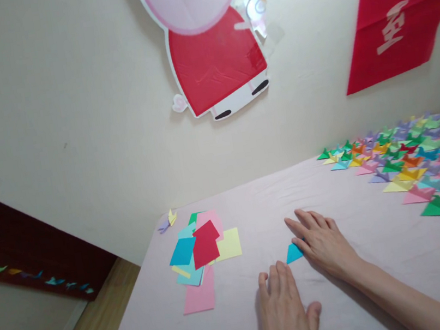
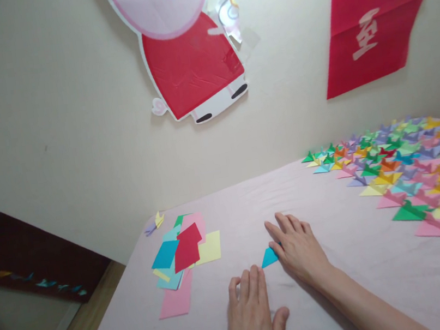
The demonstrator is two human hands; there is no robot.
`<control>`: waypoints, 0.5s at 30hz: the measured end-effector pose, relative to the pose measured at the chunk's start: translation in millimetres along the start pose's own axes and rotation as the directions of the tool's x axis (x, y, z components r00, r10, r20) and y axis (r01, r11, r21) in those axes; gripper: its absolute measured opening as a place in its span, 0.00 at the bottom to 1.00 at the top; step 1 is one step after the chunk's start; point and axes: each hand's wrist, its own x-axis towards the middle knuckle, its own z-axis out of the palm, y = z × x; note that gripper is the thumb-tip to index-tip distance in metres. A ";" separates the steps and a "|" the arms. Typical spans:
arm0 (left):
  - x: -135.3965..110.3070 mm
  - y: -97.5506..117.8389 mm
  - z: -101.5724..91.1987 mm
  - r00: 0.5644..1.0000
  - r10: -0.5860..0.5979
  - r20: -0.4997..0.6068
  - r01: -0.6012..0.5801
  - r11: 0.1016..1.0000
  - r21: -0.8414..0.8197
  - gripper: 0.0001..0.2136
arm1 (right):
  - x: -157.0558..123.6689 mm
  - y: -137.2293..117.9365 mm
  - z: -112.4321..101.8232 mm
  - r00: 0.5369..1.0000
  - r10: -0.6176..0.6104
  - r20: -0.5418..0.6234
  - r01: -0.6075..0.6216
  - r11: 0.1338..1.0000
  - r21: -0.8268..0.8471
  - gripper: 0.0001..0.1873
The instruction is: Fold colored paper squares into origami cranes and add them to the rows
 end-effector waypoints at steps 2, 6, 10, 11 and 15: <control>-0.4 0.1 0.3 0.999 -0.034 -0.010 0.034 0.999 -0.004 0.33 | -0.4 0.1 1.5 1.000 -0.002 -0.014 0.002 1.000 -0.004 0.21; 12.0 9.5 -3.8 1.000 -0.013 -0.010 0.012 0.999 -0.037 0.32 | -1.0 0.3 3.0 0.998 -0.021 -0.054 0.021 1.000 -0.004 0.21; 31.5 22.3 -11.5 0.988 0.038 0.147 -0.033 0.999 -0.036 0.33 | -0.8 0.7 2.2 0.997 -0.033 -0.071 0.034 0.999 0.008 0.21; 35.2 24.1 -13.7 0.984 0.038 0.176 -0.034 0.999 -0.029 0.33 | -0.5 1.1 2.1 0.997 -0.032 -0.071 0.033 0.999 0.015 0.21; 40.9 24.8 -22.3 0.972 0.060 0.225 -0.058 0.998 -0.015 0.32 | 1.9 4.3 1.7 0.998 -0.018 -0.053 0.020 0.999 0.047 0.21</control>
